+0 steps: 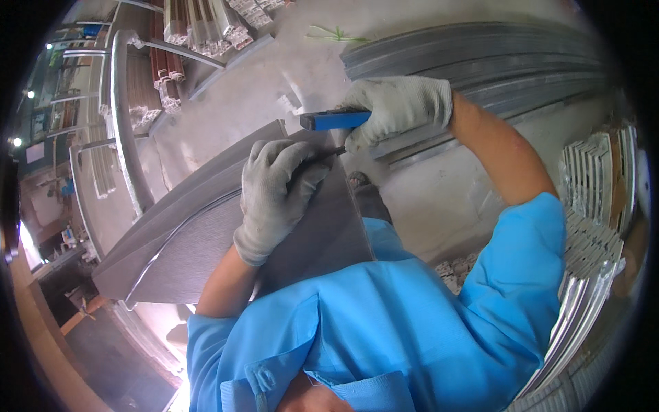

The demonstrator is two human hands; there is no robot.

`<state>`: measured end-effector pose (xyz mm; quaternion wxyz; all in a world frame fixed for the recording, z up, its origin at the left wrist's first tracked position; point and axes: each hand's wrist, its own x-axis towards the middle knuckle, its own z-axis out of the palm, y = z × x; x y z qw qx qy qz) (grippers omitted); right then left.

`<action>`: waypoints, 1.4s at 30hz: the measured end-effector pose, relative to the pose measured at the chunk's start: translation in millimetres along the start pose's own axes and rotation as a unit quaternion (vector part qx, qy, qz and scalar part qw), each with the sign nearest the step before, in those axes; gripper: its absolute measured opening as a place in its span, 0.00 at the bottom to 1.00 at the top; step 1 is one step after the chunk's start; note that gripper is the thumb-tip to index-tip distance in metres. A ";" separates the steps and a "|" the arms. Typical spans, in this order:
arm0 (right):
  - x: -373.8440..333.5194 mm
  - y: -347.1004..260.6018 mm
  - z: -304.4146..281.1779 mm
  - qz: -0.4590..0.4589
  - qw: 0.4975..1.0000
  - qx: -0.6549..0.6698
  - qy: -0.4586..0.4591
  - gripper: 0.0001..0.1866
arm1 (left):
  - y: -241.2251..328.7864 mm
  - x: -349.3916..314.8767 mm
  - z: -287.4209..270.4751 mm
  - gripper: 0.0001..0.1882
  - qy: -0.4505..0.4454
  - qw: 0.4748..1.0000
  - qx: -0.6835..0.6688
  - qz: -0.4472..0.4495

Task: The person removes plastic wrapping from long, flat panels using a utility knife and places the unwrapped panels on a nearby rack. The person repeats this process for several panels, cutting the plastic and discarding it before stacking the panels.

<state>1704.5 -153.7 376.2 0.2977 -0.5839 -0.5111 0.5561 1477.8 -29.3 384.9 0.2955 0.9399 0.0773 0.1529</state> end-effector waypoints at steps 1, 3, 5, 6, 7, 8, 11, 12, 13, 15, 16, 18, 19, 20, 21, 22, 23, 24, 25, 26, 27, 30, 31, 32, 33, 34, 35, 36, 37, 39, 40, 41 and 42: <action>0.1 -1.0 -1.1 0.006 1.000 -0.005 -0.001 0.15 | -0.7 -0.1 -1.9 0.12 -0.011 1.000 -0.002 0.003; 0.8 -3.3 -4.4 0.013 1.000 -0.014 -0.011 0.15 | -2.8 3.1 -3.4 0.16 -0.051 0.999 -0.008 0.008; 1.4 -3.2 -6.2 0.011 0.999 -0.024 -0.035 0.14 | -6.0 8.0 -4.2 0.16 -0.082 0.996 -0.021 0.009; 1.2 -1.7 -5.3 0.009 1.000 -0.005 -0.030 0.14 | -7.8 10.1 -5.2 0.17 -0.089 0.995 -0.031 0.012; 1.0 0.6 -4.3 0.001 1.000 0.005 -0.024 0.14 | -8.6 11.1 -5.6 0.18 -0.093 0.995 -0.026 0.020; 1.0 3.9 -2.3 -0.019 1.000 0.015 -0.017 0.13 | -8.9 11.4 -6.7 0.19 -0.095 0.995 -0.023 0.027; -0.8 15.8 6.6 0.050 0.996 0.070 0.004 0.13 | -5.2 11.4 -8.7 0.22 -0.111 0.994 0.006 0.024; -1.5 18.7 9.6 0.046 0.993 0.108 -0.004 0.13 | -2.0 10.8 -8.5 0.22 -0.124 0.992 0.017 0.023; -1.0 19.5 10.6 0.033 0.991 0.128 -0.010 0.14 | 0.3 11.0 -9.0 0.24 -0.133 0.991 0.018 0.020; -3.0 14.2 7.2 0.021 0.994 0.105 -0.009 0.16 | 2.7 11.0 -10.1 0.28 -0.140 0.990 0.031 0.009; -3.6 9.0 1.1 0.020 0.998 0.052 0.032 0.18 | 0.2 10.0 -14.5 0.28 -0.144 0.989 0.022 0.020; -10.7 -7.0 -13.9 0.014 0.990 -0.006 0.139 0.22 | -5.3 3.0 -21.0 0.28 -0.132 0.991 -0.010 0.038; -17.3 -16.1 -24.2 0.033 0.979 -0.018 0.201 0.24 | -15.2 -6.5 -32.9 0.29 -0.132 0.989 -0.028 0.059; -24.0 -24.3 -33.5 0.013 0.977 -0.023 0.213 0.25 | -28.1 -21.5 -50.7 0.29 -0.100 0.994 -0.014 0.038; -30.3 -32.0 -41.1 0.004 0.972 -0.033 0.231 0.26 | -42.2 -38.3 -72.7 0.30 -0.047 0.998 -0.002 0.040; -33.8 -36.3 -42.1 0.009 0.958 -0.068 0.277 0.26 | -53.0 -59.3 -90.8 0.26 0.037 0.997 0.063 -0.030; -36.7 -41.0 -42.7 -0.011 0.965 -0.060 0.255 0.27 | -67.9 -83.2 -118.5 0.24 0.029 0.984 0.120 -0.129; -37.3 -44.3 -39.0 -0.016 0.963 -0.077 0.258 0.27 | -81.2 -107.8 -139.4 0.21 0.054 0.973 0.188 -0.124; -34.2 -46.6 -33.6 -0.027 0.962 -0.095 0.254 0.26 | -84.7 -138.0 -156.6 0.19 0.033 0.958 0.217 -0.184; -30.1 -49.5 -27.0 -0.037 0.961 -0.114 0.250 0.25 | -89.8 -163.4 -167.0 0.17 -0.002 0.928 0.255 -0.274; -20.7 -50.7 -17.2 -0.051 0.960 -0.134 0.239 0.23 | -98.8 -179.0 -168.1 0.16 0.031 0.939 0.271 -0.211; 9.8 -60.7 1.4 -0.085 0.967 -0.184 0.152 0.21 | -114.0 -201.8 -169.9 0.13 0.062 0.933 0.309 -0.176; 18.8 -63.5 7.0 -0.081 0.963 -0.221 0.130 0.21 | -120.0 -199.4 -169.9 0.12 0.054 0.930 0.316 -0.181; 24.7 -66.2 12.0 -0.073 0.960 -0.247 0.113 0.22 | -124.1 -195.6 -170.9 0.11 0.046 0.926 0.320 -0.194; 29.8 -66.8 20.9 -0.109 0.948 -0.263 0.143 0.22 | -130.0 -189.2 -174.1 0.09 0.027 0.906 0.403 -0.129; 31.1 -68.8 23.0 -0.103 0.949 -0.265 0.136 0.21 | -132.5 -185.3 -179.4 0.09 0.063 0.926 0.357 -0.107; 32.1 -69.1 26.3 -0.094 0.951 -0.265 0.129 0.21 | -135.6 -181.7 -186.1 0.09 0.085 0.941 0.305 -0.123; 31.8 -68.8 28.9 -0.076 0.955 -0.262 0.119 0.21 | -137.7 -180.1 -194.4 0.10 0.108 0.953 0.246 -0.143; 31.8 -67.8 30.5 -0.069 0.949 -0.283 0.120 0.20 | -139.9 -180.1 -201.7 0.11 0.108 0.960 0.203 -0.158; 32.0 -65.0 32.9 -0.040 0.939 -0.322 0.112 0.20 | -142.5 -184.2 -218.0 0.12 0.060 0.969 0.042 -0.236; 32.7 -63.8 33.5 -0.044 0.932 -0.340 0.118 0.19 | -144.7 -186.7 -224.9 0.12 0.036 0.960 -0.041 -0.274; 33.6 -62.8 34.3 -0.051 0.927 -0.354 0.114 0.19 | -146.6 -190.1 -231.0 0.12 0.031 0.934 -0.110 -0.338; 34.7 -62.4 34.5 -0.075 0.920 -0.365 0.120 0.19 | -150.7 -191.5 -235.3 0.12 0.030 0.932 -0.116 -0.343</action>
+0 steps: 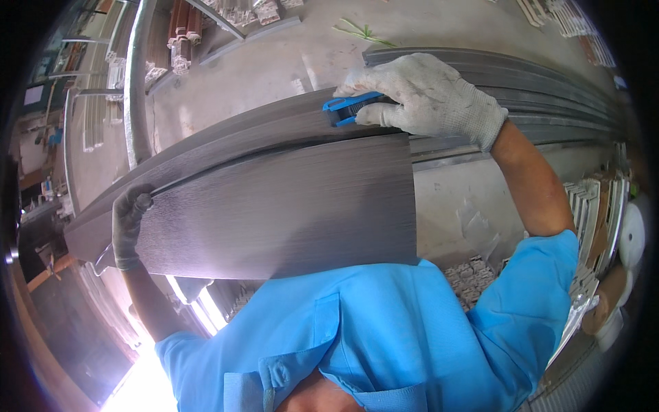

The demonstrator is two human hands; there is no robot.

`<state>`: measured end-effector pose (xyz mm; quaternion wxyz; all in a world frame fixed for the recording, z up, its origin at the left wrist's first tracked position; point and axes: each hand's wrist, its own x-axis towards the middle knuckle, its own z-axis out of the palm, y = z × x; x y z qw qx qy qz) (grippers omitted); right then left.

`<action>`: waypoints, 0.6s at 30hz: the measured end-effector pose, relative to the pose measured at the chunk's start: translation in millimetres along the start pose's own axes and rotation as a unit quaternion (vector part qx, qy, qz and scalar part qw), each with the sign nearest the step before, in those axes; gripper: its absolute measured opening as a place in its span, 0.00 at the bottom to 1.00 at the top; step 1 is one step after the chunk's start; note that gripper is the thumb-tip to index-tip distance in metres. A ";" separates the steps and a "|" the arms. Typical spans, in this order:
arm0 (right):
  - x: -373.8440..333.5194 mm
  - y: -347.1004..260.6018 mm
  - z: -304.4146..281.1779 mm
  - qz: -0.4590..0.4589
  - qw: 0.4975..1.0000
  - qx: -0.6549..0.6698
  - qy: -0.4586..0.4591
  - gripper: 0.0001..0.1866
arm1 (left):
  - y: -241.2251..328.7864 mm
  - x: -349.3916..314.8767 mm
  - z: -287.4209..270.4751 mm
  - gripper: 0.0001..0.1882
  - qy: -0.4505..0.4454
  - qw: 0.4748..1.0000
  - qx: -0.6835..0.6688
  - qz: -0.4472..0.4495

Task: The person removes plastic wrapping from long, flat panels using a utility knife and places the unwrapped panels on a nearby rack. The person repeats this process for several panels, cutting the plastic and discarding it before stacking the panels.

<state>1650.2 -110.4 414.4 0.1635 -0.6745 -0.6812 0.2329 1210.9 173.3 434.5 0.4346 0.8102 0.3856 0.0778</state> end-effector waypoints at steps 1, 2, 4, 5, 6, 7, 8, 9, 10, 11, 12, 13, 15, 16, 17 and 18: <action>0.6 -0.4 0.5 -0.021 1.000 -0.010 0.014 0.20 | -3.9 2.5 -3.5 0.12 -0.007 1.000 -0.001 -0.005; 1.4 -1.0 0.4 -0.030 0.999 -0.018 0.020 0.19 | -8.5 5.5 -5.1 0.12 -0.006 0.999 0.015 -0.028; 1.2 -3.6 -0.4 -0.050 0.998 -0.034 0.029 0.19 | -20.4 14.6 -1.3 0.09 0.038 0.993 0.093 0.067; 0.6 -5.0 -1.5 -0.038 0.999 -0.031 0.010 0.19 | -26.6 17.5 3.2 0.08 0.078 0.981 0.144 0.107; 0.2 -7.0 -1.6 -0.025 0.999 -0.030 -0.007 0.19 | -32.8 20.0 8.1 0.07 0.095 0.980 0.135 0.111; 0.9 -8.6 -2.1 -0.010 0.999 -0.028 -0.017 0.19 | -38.5 22.1 14.2 0.07 0.125 0.976 0.129 0.119; 2.5 -10.5 -1.3 -0.023 0.999 -0.025 -0.015 0.19 | -42.8 23.9 18.8 0.06 0.140 0.972 0.144 0.120; 6.3 -12.6 0.4 -0.034 0.999 -0.018 -0.005 0.18 | -45.9 24.4 22.0 0.05 0.152 0.964 0.155 0.151; 11.0 -15.2 3.3 -0.039 0.999 -0.009 -0.004 0.18 | -47.0 25.6 23.8 0.05 0.155 0.969 0.136 0.135; 17.3 -19.0 7.9 -0.054 0.998 -0.015 -0.002 0.18 | -48.3 25.6 25.3 0.05 0.142 0.974 0.129 0.124; 25.4 -22.6 11.4 -0.068 0.997 -0.022 -0.008 0.18 | -47.5 25.1 25.3 0.06 0.146 0.973 0.129 0.123; 37.2 -27.2 16.0 -0.082 0.996 -0.030 -0.012 0.17 | -46.9 25.2 25.0 0.06 0.141 0.974 0.118 0.136; 64.2 -41.8 29.1 -0.137 0.990 -0.032 0.007 0.16 | -43.5 25.8 24.1 0.06 0.138 0.973 0.123 0.139; 78.8 -51.5 34.0 -0.146 0.989 -0.036 -0.001 0.16 | -42.3 25.9 23.7 0.06 0.137 0.972 0.129 0.143; 92.2 -61.5 38.7 -0.155 0.987 -0.029 -0.009 0.15 | -41.3 26.5 23.9 0.06 0.136 0.971 0.130 0.144; 108.1 -72.4 44.2 -0.132 0.989 -0.033 -0.049 0.14 | -41.1 26.7 24.3 0.06 0.137 0.971 0.132 0.146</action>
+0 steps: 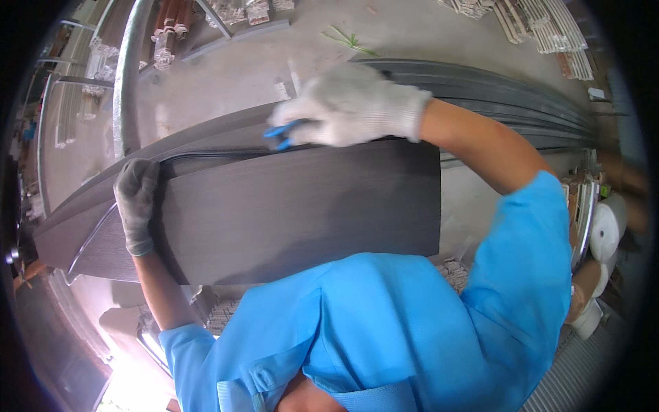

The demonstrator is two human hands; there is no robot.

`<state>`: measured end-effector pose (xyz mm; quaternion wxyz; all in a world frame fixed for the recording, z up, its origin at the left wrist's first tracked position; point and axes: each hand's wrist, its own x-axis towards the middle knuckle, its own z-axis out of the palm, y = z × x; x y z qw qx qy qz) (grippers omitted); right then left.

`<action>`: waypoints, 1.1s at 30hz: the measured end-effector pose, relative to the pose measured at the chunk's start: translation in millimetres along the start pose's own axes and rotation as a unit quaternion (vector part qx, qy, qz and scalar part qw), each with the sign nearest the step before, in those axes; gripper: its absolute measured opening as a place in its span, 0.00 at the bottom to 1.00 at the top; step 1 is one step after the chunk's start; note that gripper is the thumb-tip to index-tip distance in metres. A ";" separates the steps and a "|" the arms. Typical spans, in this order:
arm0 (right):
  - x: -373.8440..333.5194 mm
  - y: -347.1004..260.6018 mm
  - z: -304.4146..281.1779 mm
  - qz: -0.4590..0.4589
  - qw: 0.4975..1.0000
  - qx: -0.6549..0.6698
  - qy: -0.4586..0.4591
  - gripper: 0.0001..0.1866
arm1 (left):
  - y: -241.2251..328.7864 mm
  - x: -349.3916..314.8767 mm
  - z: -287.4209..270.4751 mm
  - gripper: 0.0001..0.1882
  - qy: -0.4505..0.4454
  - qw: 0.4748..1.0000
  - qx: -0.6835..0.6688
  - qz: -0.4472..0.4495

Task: The person removes plastic wrapping from long, flat panels using a utility knife and places the unwrapped panels on a nearby rack. The person repeats this process for several panels, cutting the plastic and discarding it before stacking the panels.

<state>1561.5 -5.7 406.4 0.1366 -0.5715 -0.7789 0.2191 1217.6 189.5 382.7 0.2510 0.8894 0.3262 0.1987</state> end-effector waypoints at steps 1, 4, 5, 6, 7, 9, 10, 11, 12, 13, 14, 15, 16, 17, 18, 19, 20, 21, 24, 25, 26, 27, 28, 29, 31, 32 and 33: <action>20.5 -6.7 3.8 -0.014 1.000 -0.002 0.002 0.14 | 0.1 0.2 0.8 0.06 0.000 1.000 0.005 0.001; 82.2 -27.4 15.5 -0.028 0.996 -0.045 -0.074 0.14 | -1.5 -1.4 2.6 0.05 0.010 0.999 -0.024 -0.020; 92.9 -30.8 17.7 -0.037 0.995 -0.060 -0.064 0.14 | -2.0 -2.4 2.3 0.05 0.016 1.000 -0.022 -0.014; 101.1 -31.8 19.9 -0.074 0.995 -0.060 -0.022 0.14 | -2.5 -3.4 2.0 0.05 0.022 1.000 -0.019 -0.007; 102.7 -30.8 19.6 -0.111 0.992 -0.056 0.015 0.14 | -2.8 -3.9 0.8 0.05 0.026 1.000 -0.017 -0.002; 84.2 -19.8 13.3 -0.115 0.993 -0.025 0.006 0.14 | -2.9 -4.6 -0.8 0.06 0.027 0.999 -0.001 0.023; 67.6 -12.7 9.6 -0.117 0.993 -0.008 -0.002 0.14 | -2.9 -4.6 -1.2 0.06 0.028 0.999 0.001 0.030; 37.4 -3.4 1.3 -0.124 0.992 0.029 0.018 0.16 | -3.1 -5.0 -1.9 0.06 0.026 0.999 -0.001 0.024; 6.9 3.8 -5.1 -0.087 0.996 0.002 0.004 0.17 | -3.3 -5.4 -2.0 0.06 0.024 1.000 -0.007 0.013; -21.7 10.8 -12.2 -0.073 0.997 -0.008 0.009 0.19 | -3.7 -6.0 -2.3 0.06 0.024 1.000 -0.012 0.001; -55.4 14.8 -22.3 -0.038 0.998 -0.054 0.007 0.20 | -4.2 -6.3 -2.5 0.06 0.019 1.000 -0.013 0.001; -87.7 16.0 -32.5 0.008 0.995 -0.095 -0.003 0.22 | -5.0 -6.8 -2.5 0.06 0.014 1.000 -0.015 0.001; -112.1 16.7 -40.1 0.047 0.993 -0.104 -0.007 0.22 | -6.0 -6.9 -2.4 0.06 0.010 1.000 -0.017 -0.002; -129.5 18.4 -45.0 0.118 0.986 -0.113 -0.034 0.22 | -7.2 -7.1 -2.2 0.06 0.011 1.000 -0.011 0.000; -140.5 22.5 -52.1 0.112 0.988 -0.106 -0.021 0.22 | -8.4 -7.0 -2.1 0.06 0.013 1.000 -0.004 0.002; -149.5 25.3 -62.6 0.137 0.985 -0.101 -0.031 0.21 | -9.5 -6.6 -2.1 0.06 0.020 1.000 0.003 0.005; -155.0 26.3 -70.2 0.155 0.983 -0.093 -0.023 0.21 | -10.7 -6.8 -2.2 0.05 0.018 1.000 0.001 0.002; -156.2 27.5 -74.6 0.155 0.986 -0.057 0.025 0.20 | -12.0 -6.7 -1.9 0.05 0.018 1.000 -0.005 -0.001; -146.4 35.1 -77.6 0.191 0.981 -0.008 0.040 0.20 | -15.7 -6.9 -0.1 0.05 0.013 0.999 -0.033 -0.015; -142.2 37.7 -74.3 0.162 0.986 -0.036 0.032 0.21 | -16.7 -6.9 -0.3 0.05 0.012 0.999 -0.030 -0.019; -139.1 39.3 -68.8 0.149 0.988 -0.024 0.032 0.20 | -17.4 -7.3 -0.5 0.05 0.019 0.999 -0.016 -0.027; -136.1 41.3 -61.6 0.137 0.990 -0.011 0.033 0.19 | -17.9 -7.2 -1.1 0.05 0.011 0.999 -0.006 -0.030; -137.4 41.3 -55.4 0.095 0.994 0.010 0.053 0.18 | -18.3 -7.3 -1.3 0.05 0.004 0.999 -0.021 -0.031; -138.4 42.3 -49.9 0.115 0.993 0.003 0.006 0.18 | -18.8 -7.5 -2.0 0.05 0.003 0.999 -0.023 -0.033; -153.9 37.8 -45.2 0.160 0.987 0.006 0.009 0.20 | -19.2 -7.7 -2.9 0.05 -0.004 0.999 -0.015 -0.030; -164.5 34.5 -45.9 0.177 0.984 0.012 0.016 0.20 | -19.4 -8.0 -3.1 0.05 -0.003 0.999 -0.018 -0.032; -178.1 31.9 -54.4 0.271 0.962 0.020 -0.029 0.23 | -19.4 -8.4 -3.1 0.05 0.000 0.999 -0.021 -0.035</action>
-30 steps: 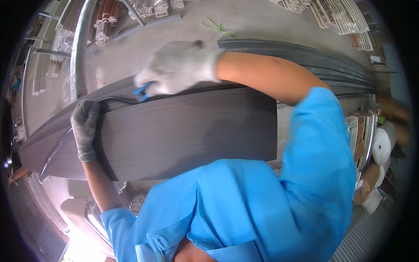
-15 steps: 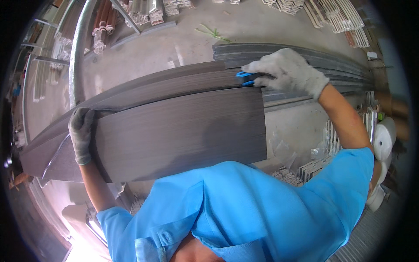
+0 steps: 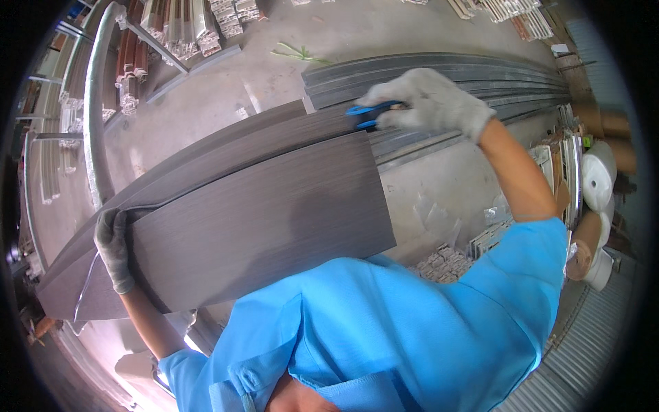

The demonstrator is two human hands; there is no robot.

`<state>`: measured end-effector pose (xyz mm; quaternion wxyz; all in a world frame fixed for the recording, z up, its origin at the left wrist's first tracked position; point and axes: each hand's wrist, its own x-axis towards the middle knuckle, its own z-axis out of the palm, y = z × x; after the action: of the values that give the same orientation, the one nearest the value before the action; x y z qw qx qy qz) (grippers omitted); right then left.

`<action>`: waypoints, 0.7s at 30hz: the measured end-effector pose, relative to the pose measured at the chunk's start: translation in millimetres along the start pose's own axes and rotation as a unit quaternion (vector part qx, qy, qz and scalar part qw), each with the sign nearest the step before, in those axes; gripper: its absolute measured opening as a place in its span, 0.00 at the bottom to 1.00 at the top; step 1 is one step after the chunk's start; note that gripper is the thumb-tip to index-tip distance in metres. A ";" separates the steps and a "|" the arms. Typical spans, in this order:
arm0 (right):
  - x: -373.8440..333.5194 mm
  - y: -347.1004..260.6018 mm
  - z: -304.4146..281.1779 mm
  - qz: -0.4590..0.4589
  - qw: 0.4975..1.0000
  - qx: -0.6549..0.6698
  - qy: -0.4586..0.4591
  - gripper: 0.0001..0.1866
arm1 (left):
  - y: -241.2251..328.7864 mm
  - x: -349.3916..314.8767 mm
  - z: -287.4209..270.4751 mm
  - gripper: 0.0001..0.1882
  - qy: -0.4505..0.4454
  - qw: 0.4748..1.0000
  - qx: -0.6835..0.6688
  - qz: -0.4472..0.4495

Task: The person removes plastic wrapping from long, flat panels using a utility knife and places the unwrapped panels on a nearby rack. The person repeats this process for several panels, cutting the plastic and discarding it before stacking the panels.

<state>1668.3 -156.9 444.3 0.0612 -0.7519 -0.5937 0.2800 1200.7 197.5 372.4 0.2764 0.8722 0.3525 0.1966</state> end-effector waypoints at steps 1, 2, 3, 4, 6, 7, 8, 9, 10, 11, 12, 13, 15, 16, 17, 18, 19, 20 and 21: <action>-8.3 3.6 -2.2 -0.012 0.999 0.021 0.039 0.23 | -0.1 -0.4 0.0 0.05 0.002 1.000 0.008 0.004; -15.8 6.7 -3.4 0.009 0.997 0.045 0.055 0.24 | -0.1 -0.7 0.4 0.05 0.006 1.000 0.006 0.001; -19.9 10.2 -3.3 0.069 0.993 0.061 0.068 0.24 | -0.1 -1.1 0.6 0.04 0.007 1.000 0.015 0.004; -22.7 11.7 2.8 0.015 0.983 0.143 0.117 0.25 | -0.3 -1.2 1.3 0.04 0.015 0.999 0.037 0.018; -19.8 15.3 18.1 -0.005 0.982 0.120 0.143 0.23 | -0.5 -1.2 1.9 0.04 -0.001 1.000 -0.005 -0.008; -14.6 15.8 29.7 -0.014 0.982 0.110 0.154 0.23 | -0.3 -0.9 1.9 0.04 0.000 1.000 -0.006 -0.012; -17.2 15.7 37.2 0.019 0.988 0.126 0.086 0.19 | 0.1 -0.8 1.3 0.05 -0.001 1.000 -0.016 -0.011; -17.6 16.2 44.6 0.066 0.984 0.138 0.089 0.18 | 0.6 -0.2 1.0 0.05 0.000 1.000 -0.015 -0.010; -16.7 14.8 53.9 0.071 0.980 0.158 0.097 0.16 | 1.5 -0.2 0.5 0.05 -0.003 1.000 -0.007 -0.006; -17.1 13.2 61.0 0.050 0.974 0.185 0.121 0.15 | 2.5 0.3 0.2 0.05 -0.003 1.000 -0.028 -0.011; -20.9 9.3 68.8 0.053 0.971 0.181 0.148 0.14 | 4.1 1.2 0.3 0.05 -0.009 0.999 -0.042 -0.015; -25.7 4.6 76.7 0.086 0.969 0.170 0.159 0.14 | 5.7 1.9 0.8 0.05 -0.015 0.999 -0.039 -0.025; -30.8 -6.4 86.3 0.079 0.952 0.165 0.247 0.16 | 10.5 2.1 0.9 0.05 -0.007 1.000 0.013 -0.020; -32.9 -10.4 85.1 0.110 0.951 0.179 0.229 0.17 | 12.8 2.2 1.0 0.05 -0.002 0.999 0.033 -0.011; -33.7 -15.0 82.6 0.173 0.949 0.187 0.189 0.19 | 15.6 -0.1 0.2 0.06 0.006 1.000 0.011 0.002; -33.2 -16.7 74.3 0.126 0.962 0.149 0.192 0.20 | 17.2 1.1 -0.6 0.06 0.003 1.000 0.007 0.021; -27.5 -16.6 61.9 0.164 0.966 0.096 0.176 0.22 | 18.3 1.1 -1.3 0.06 0.023 0.997 0.041 0.055; -23.6 -19.2 50.3 0.108 0.960 0.109 0.233 0.22 | 18.3 1.2 -3.5 0.06 0.008 0.999 0.023 0.036; -22.0 -22.9 38.0 0.139 0.937 0.132 0.292 0.23 | 16.9 1.3 -4.9 0.05 0.005 0.999 0.016 0.042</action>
<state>1626.8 -179.8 429.9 0.2909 -0.8610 -0.3966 0.1292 1207.4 190.0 386.8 0.2521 0.8895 0.3198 0.2073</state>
